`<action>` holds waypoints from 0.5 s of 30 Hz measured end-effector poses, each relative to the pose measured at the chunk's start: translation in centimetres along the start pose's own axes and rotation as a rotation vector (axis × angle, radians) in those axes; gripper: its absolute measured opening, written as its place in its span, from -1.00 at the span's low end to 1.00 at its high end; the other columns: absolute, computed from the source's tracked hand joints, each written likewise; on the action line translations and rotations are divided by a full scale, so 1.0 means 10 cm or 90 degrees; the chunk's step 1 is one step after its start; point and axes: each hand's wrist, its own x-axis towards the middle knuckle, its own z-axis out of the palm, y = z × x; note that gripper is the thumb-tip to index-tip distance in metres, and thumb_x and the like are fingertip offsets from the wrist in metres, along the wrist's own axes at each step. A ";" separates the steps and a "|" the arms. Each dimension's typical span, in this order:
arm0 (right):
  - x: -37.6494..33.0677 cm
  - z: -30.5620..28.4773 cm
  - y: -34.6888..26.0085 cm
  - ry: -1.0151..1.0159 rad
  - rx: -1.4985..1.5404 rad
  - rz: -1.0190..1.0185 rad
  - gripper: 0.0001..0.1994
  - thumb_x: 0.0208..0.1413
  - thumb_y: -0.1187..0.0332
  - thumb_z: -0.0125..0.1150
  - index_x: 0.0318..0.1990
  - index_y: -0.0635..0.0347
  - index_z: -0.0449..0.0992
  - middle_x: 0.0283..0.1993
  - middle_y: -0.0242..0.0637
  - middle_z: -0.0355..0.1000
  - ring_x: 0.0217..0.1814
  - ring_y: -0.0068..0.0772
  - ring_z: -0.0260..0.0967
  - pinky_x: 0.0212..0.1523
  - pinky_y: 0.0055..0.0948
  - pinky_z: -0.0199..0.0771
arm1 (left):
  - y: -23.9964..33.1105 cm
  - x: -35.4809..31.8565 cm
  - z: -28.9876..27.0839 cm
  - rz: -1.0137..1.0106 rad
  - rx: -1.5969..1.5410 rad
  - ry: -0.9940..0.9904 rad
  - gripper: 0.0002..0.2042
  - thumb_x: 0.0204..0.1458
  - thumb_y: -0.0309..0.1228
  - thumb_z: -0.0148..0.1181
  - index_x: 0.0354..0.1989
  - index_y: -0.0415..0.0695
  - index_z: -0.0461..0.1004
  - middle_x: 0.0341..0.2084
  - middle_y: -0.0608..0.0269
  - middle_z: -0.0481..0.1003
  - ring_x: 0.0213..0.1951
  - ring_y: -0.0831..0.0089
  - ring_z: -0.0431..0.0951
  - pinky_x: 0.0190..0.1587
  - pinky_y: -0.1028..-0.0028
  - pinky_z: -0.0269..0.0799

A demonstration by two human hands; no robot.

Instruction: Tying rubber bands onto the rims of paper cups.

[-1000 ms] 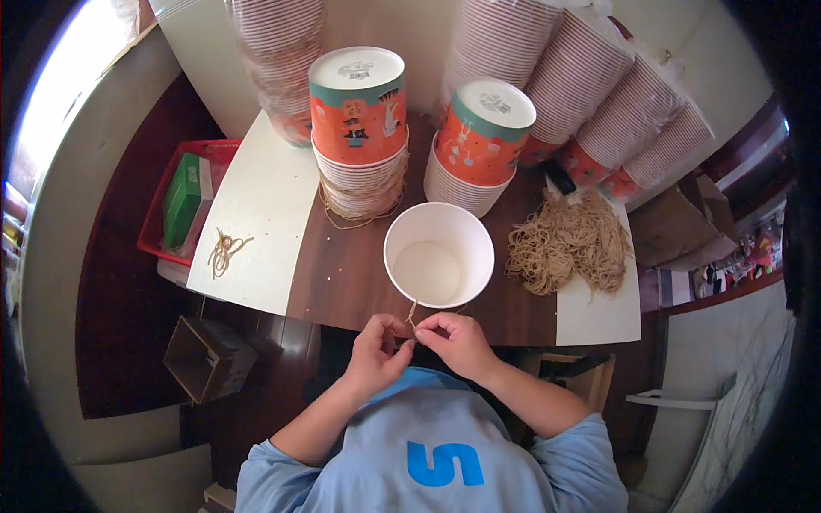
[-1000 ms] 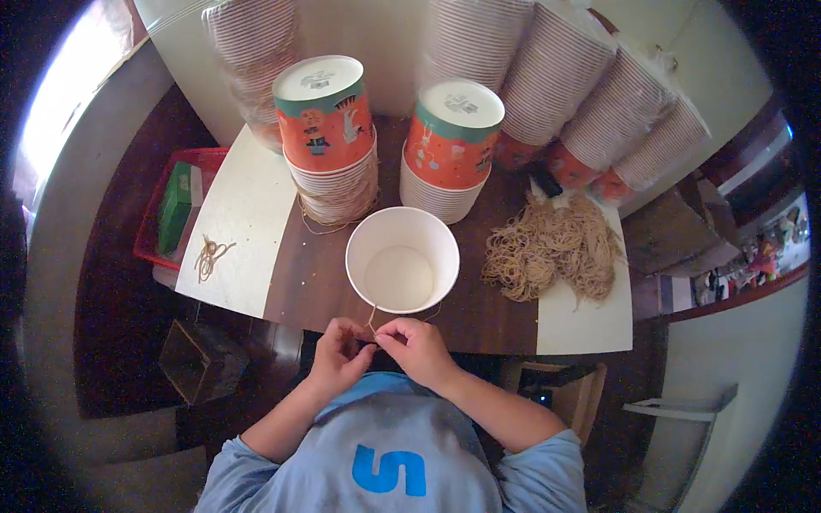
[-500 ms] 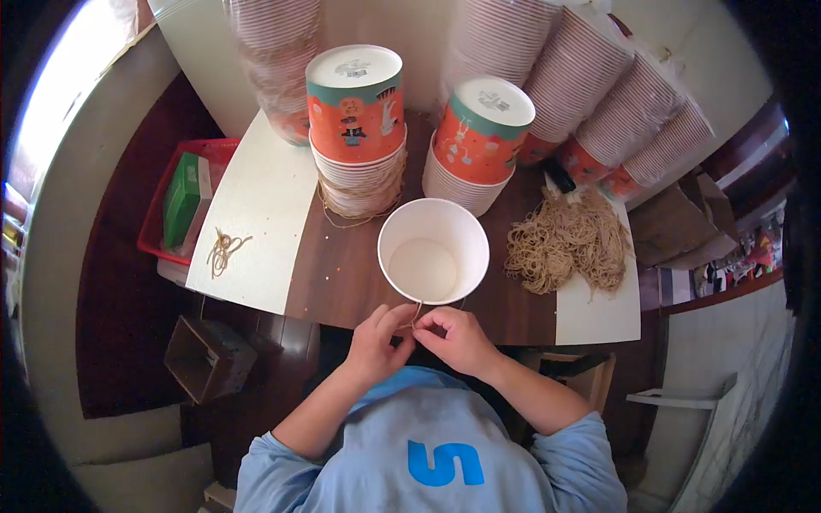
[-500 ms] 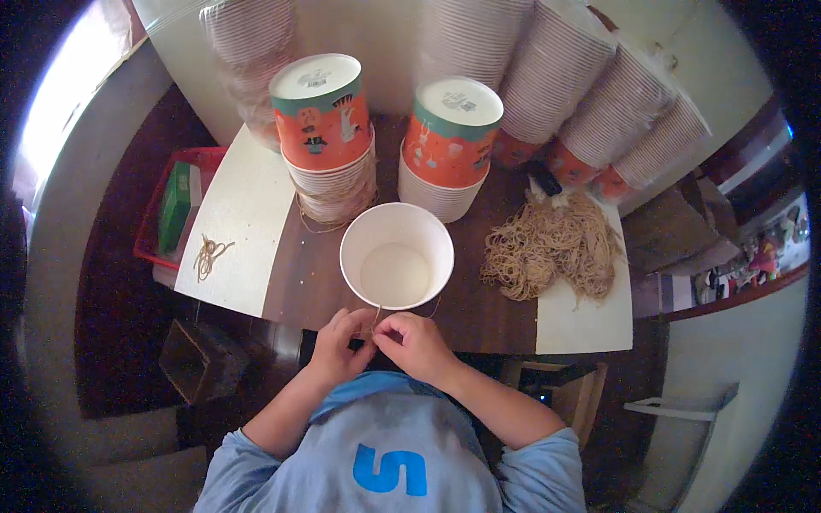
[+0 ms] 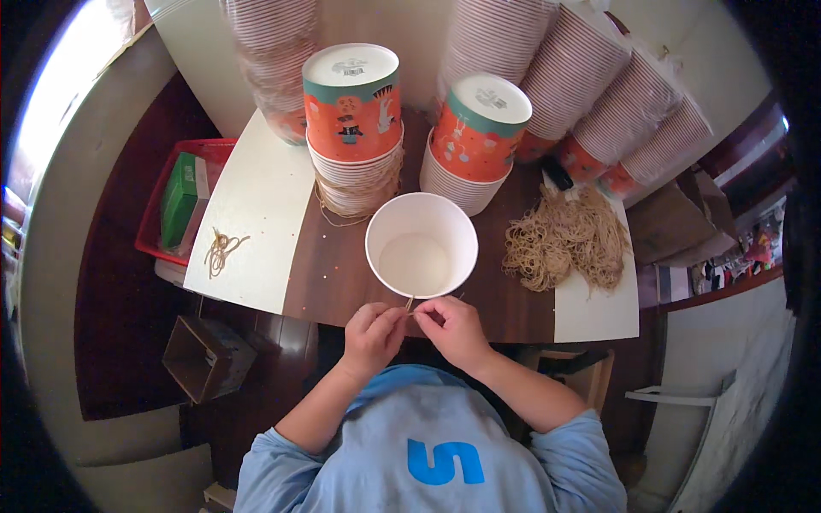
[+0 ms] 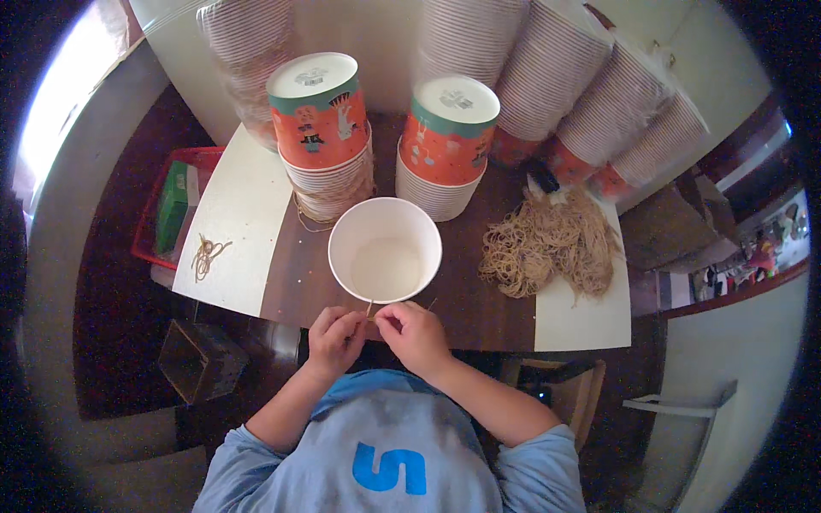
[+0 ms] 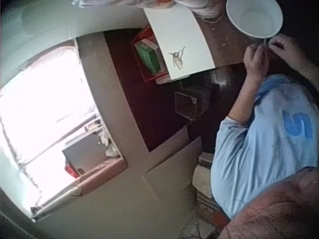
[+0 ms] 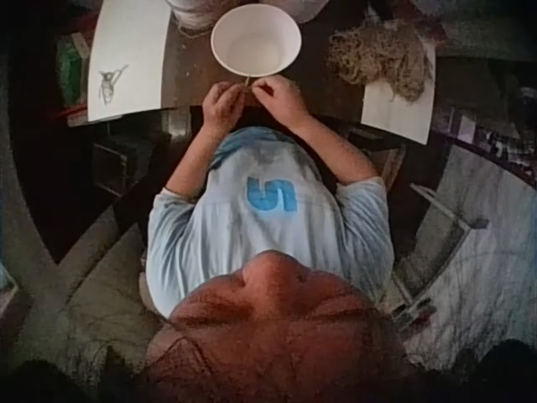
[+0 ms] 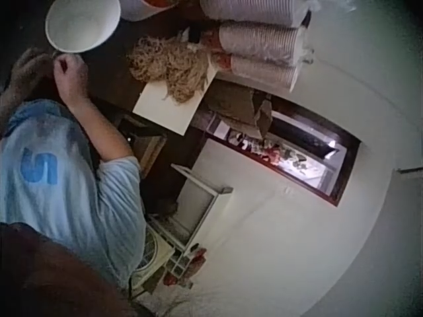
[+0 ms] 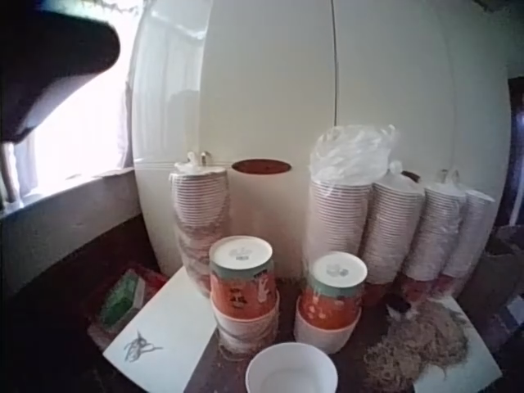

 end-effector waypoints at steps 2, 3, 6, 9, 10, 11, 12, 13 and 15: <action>0.03 0.05 0.04 0.047 -0.064 -0.072 -0.91 0.00 0.46 0.19 -0.34 0.25 0.52 -0.40 -0.29 0.46 -0.45 -0.45 0.42 -0.45 -0.48 0.41 | 0.08 0.03 0.00 -0.160 -0.049 -0.010 -0.90 -0.13 -0.57 0.24 -0.41 -0.18 0.48 -0.46 0.16 0.42 -0.49 0.37 0.48 -0.44 0.50 0.44; 0.07 0.07 0.05 0.079 -0.183 -0.177 -0.91 -0.03 0.48 0.17 -0.33 0.24 0.52 -0.38 -0.25 0.46 -0.42 -0.33 0.42 -0.42 -0.43 0.42 | 0.06 0.01 0.03 -0.160 -0.048 -0.010 -0.90 -0.13 -0.57 0.24 -0.41 -0.18 0.48 -0.46 0.16 0.42 -0.49 0.37 0.48 -0.44 0.50 0.44; 0.12 0.12 0.03 0.107 -0.305 -0.269 -0.87 -0.06 0.51 0.15 -0.30 0.24 0.51 -0.36 -0.21 0.44 -0.35 -0.15 0.42 -0.34 -0.33 0.43 | 0.00 -0.05 0.13 -0.331 -0.267 0.026 -0.94 -0.04 -0.53 0.20 -0.39 -0.23 0.48 -0.47 0.25 0.48 -0.49 0.55 0.48 -0.40 0.58 0.43; 0.16 0.19 0.02 0.084 -0.215 -0.211 -0.85 -0.05 0.49 0.13 -0.27 0.24 0.50 -0.35 -0.19 0.44 -0.31 -0.10 0.42 -0.30 -0.26 0.43 | 0.04 -0.02 0.13 -0.515 -0.438 0.023 -0.91 0.02 -0.50 0.16 -0.38 -0.27 0.46 -0.51 0.38 0.46 -0.49 0.67 0.39 -0.47 0.61 0.32; 0.17 0.20 0.02 0.063 -0.123 -0.168 -0.85 -0.02 0.47 0.12 -0.26 0.23 0.50 -0.35 -0.18 0.44 -0.30 -0.11 0.43 -0.30 -0.23 0.43 | 0.05 0.01 0.11 -0.560 -0.478 0.021 -0.92 0.03 -0.50 0.15 -0.39 -0.27 0.47 -0.53 0.38 0.46 -0.51 0.68 0.38 -0.49 0.63 0.29; 0.18 0.20 0.04 0.064 -0.124 -0.168 -0.85 -0.02 0.47 0.12 -0.26 0.23 0.50 -0.35 -0.18 0.44 -0.30 -0.11 0.43 -0.30 -0.23 0.43 | 0.06 0.03 0.09 -0.606 -0.519 0.018 -0.93 0.03 -0.51 0.15 -0.40 -0.26 0.47 -0.55 0.37 0.46 -0.53 0.69 0.37 -0.51 0.65 0.26; 0.19 0.19 0.07 0.023 -0.013 -0.117 -0.85 0.01 0.47 0.11 -0.25 0.25 0.51 -0.33 -0.18 0.47 -0.30 -0.20 0.45 -0.29 -0.30 0.44 | 0.08 0.06 0.05 -0.606 -0.519 0.018 -0.93 0.03 -0.51 0.15 -0.40 -0.26 0.47 -0.55 0.37 0.46 -0.53 0.69 0.37 -0.51 0.65 0.26; 0.21 0.18 0.07 -0.020 0.098 -0.068 -0.84 0.04 0.47 0.10 -0.23 0.28 0.52 -0.31 -0.19 0.49 -0.29 -0.29 0.48 -0.27 -0.37 0.46 | 0.09 0.08 0.02 -0.635 -0.533 0.003 -0.93 0.02 -0.49 0.16 -0.40 -0.25 0.47 -0.56 0.38 0.46 -0.54 0.70 0.36 -0.52 0.67 0.22; 0.19 0.12 -0.01 -0.071 0.133 -0.003 -0.83 0.06 0.47 0.10 -0.20 0.29 0.52 -0.27 -0.22 0.51 -0.25 -0.40 0.46 -0.22 -0.44 0.45 | 0.06 0.07 -0.02 -0.665 -0.545 -0.009 -0.92 0.01 -0.48 0.17 -0.41 -0.23 0.47 -0.56 0.38 0.46 -0.55 0.71 0.36 -0.53 0.69 0.19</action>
